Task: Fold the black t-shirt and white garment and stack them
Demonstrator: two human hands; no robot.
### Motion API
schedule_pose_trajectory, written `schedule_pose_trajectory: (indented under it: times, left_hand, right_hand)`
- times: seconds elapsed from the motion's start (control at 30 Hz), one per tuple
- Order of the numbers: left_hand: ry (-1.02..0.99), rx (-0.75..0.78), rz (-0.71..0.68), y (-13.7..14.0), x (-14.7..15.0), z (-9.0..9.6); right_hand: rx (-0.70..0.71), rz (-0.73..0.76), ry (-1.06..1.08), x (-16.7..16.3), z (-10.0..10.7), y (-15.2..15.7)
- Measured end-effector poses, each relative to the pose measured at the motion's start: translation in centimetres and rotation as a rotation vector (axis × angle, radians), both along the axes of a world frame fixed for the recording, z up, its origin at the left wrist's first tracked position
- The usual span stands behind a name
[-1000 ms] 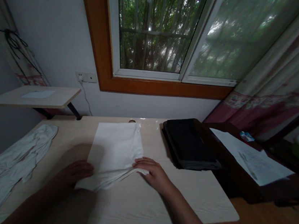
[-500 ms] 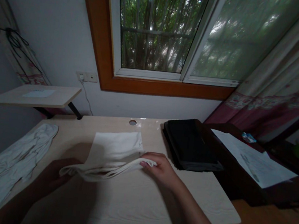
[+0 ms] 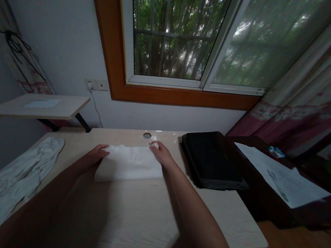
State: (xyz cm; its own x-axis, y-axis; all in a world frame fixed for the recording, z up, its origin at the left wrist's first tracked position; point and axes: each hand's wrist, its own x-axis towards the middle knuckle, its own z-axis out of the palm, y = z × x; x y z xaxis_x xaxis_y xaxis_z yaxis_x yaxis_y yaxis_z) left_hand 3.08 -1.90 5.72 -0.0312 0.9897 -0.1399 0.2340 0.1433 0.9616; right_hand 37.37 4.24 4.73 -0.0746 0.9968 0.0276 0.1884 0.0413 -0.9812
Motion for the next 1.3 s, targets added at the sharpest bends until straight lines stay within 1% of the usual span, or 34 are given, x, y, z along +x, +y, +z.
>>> schedule_pose_trajectory:
  times: [0.07,0.13,0.23,0.33,0.43,0.57,0.63,0.67,0.8,0.87,0.97,1.03,1.1,1.2,1.3]
  left_hand:
    - [-0.005,-0.047,0.023,0.5,-0.1,-1.1]
    - [-0.008,-0.05,0.011,0.8,-0.2,-1.7]
    - [0.033,-0.055,-0.018,0.9,-0.2,-2.1]
    - [0.022,-0.079,-0.045,0.1,-0.2,-2.0]
    - [-0.002,-0.109,-0.108,-1.9,-0.6,-1.7]
    - [0.006,-0.134,-0.256,-5.0,-1.7,-1.1]
    - [0.062,-0.121,-0.299,-5.8,-2.2,-1.0]
    - [0.125,-0.101,-0.291,-5.9,-2.3,-1.0]
    - [0.431,0.069,-0.176,-4.4,-2.1,-0.9]
    - [0.494,0.166,-0.14,-3.3,-1.7,-0.7]
    - [0.529,0.27,-0.156,-2.2,-1.2,0.0]
    - [0.558,0.282,-0.188,-1.8,-1.1,0.3]
    - [0.6,0.26,-0.213,-1.8,-1.1,0.4]
    - [0.653,0.218,-0.241,-2.1,-1.3,0.1]
    - [0.668,0.178,-0.241,-2.4,-1.5,-0.1]
  right_hand:
    - [-0.015,-0.028,-0.051,0.2,-1.2,0.4]
    - [-0.012,-0.033,-0.083,0.5,-1.8,0.4]
    - [0.023,-0.016,-0.148,0.9,-2.0,0.1]
    - [0.046,0.028,-0.187,1.2,-2.0,-0.3]
    - [0.005,0.133,-0.157,1.8,-2.2,-1.1]
    - [-0.064,0.329,-0.067,2.8,-2.4,-2.9]
    - [-0.056,0.39,-0.055,3.1,-2.1,-3.7]
    - [-0.04,0.402,-0.056,3.1,-1.8,-4.1]
    - [0.075,0.372,-0.113,2.8,-0.1,-5.0]
    - [0.129,0.347,-0.15,2.6,0.9,-5.3]
    - [0.176,0.303,-0.148,2.4,1.7,-5.5]
    - [0.179,0.284,-0.132,2.5,1.6,-5.4]
    - [0.16,0.283,-0.145,2.7,1.1,-5.4]
    - [0.145,0.321,-0.203,3.0,0.3,-5.3]
    - [0.158,0.339,-0.221,3.1,0.1,-5.4]
